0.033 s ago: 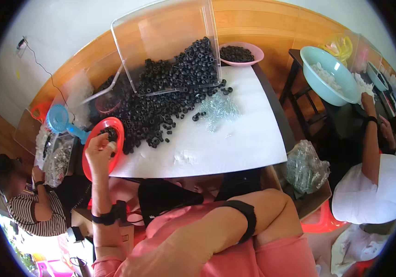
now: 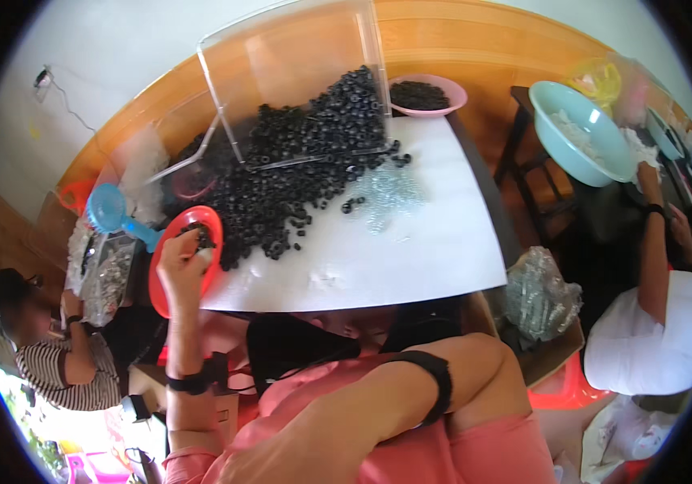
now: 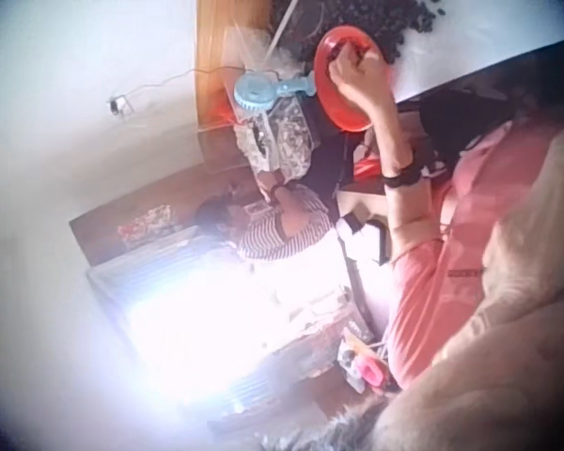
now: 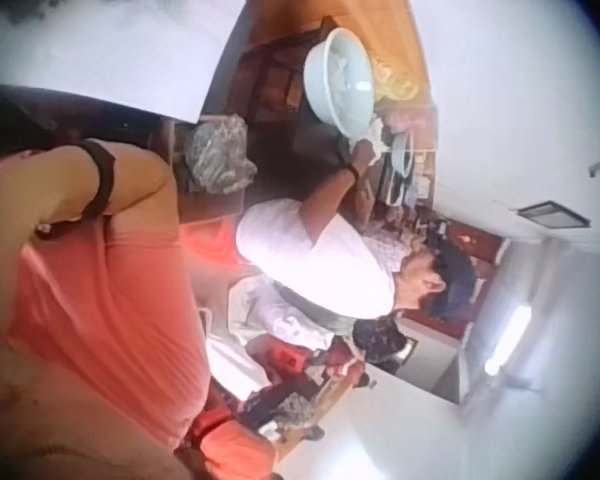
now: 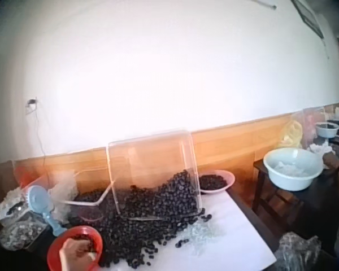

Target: Sorting and inspecting small black shoe components or eyelets.

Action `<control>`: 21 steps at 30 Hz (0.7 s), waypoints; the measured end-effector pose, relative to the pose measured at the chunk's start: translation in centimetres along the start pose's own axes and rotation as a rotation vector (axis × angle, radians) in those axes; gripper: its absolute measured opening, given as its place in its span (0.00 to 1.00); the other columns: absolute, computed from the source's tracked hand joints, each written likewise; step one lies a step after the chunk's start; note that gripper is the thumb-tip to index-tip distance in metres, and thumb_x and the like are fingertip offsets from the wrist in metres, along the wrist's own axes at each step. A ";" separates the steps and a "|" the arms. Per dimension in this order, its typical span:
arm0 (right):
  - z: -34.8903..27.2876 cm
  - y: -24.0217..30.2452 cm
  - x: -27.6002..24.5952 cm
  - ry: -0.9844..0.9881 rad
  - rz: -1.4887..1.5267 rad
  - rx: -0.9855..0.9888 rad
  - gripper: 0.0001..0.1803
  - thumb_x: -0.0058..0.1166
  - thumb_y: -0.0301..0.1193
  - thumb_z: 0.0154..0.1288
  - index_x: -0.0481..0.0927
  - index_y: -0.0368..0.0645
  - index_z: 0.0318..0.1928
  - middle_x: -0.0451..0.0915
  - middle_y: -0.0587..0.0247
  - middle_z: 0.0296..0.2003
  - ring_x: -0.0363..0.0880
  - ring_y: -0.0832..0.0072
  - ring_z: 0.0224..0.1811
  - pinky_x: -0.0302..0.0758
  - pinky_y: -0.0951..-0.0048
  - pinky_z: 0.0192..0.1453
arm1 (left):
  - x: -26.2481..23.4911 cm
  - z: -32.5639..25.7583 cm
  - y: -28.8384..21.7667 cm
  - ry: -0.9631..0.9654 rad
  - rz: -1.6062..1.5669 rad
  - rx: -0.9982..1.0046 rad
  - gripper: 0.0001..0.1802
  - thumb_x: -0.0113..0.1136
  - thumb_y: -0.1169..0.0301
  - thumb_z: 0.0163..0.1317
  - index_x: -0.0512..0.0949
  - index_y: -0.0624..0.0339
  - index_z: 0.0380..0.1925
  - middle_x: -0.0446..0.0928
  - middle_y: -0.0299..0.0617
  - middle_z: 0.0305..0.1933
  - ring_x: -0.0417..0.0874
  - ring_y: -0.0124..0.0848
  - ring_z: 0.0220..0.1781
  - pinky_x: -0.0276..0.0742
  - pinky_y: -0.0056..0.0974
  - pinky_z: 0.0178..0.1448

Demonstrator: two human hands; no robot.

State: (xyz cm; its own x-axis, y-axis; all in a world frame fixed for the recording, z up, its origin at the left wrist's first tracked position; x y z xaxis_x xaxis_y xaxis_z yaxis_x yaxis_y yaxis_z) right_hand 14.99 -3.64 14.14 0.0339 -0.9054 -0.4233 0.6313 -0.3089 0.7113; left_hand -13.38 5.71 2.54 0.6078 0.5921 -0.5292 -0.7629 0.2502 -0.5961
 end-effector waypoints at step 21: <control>-21.3 -4.8 -4.7 -0.679 -1.534 1.066 0.05 0.58 0.23 0.45 0.80 0.43 0.27 0.77 0.62 0.31 0.76 0.63 0.36 0.70 0.62 0.40 | 19.6 1.4 -11.8 0.358 0.228 0.640 0.04 0.60 0.77 0.47 0.75 0.61 0.24 0.74 0.45 0.34 0.77 0.44 0.41 0.80 0.44 0.38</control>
State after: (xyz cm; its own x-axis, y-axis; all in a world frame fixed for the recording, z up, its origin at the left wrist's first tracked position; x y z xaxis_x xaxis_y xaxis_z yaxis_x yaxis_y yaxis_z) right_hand 28.27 8.27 0.77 -0.3995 0.3769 -0.8357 -0.8040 -0.5821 0.1219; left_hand 7.23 15.39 0.07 0.3711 0.4258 -0.8252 -0.7907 0.6108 -0.0404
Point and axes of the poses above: each hand's wrist, its own z-axis towards the middle knuckle, its own x-axis out of the palm, y = z × x, the point moved 1 cm from there along z, towards the middle knuckle
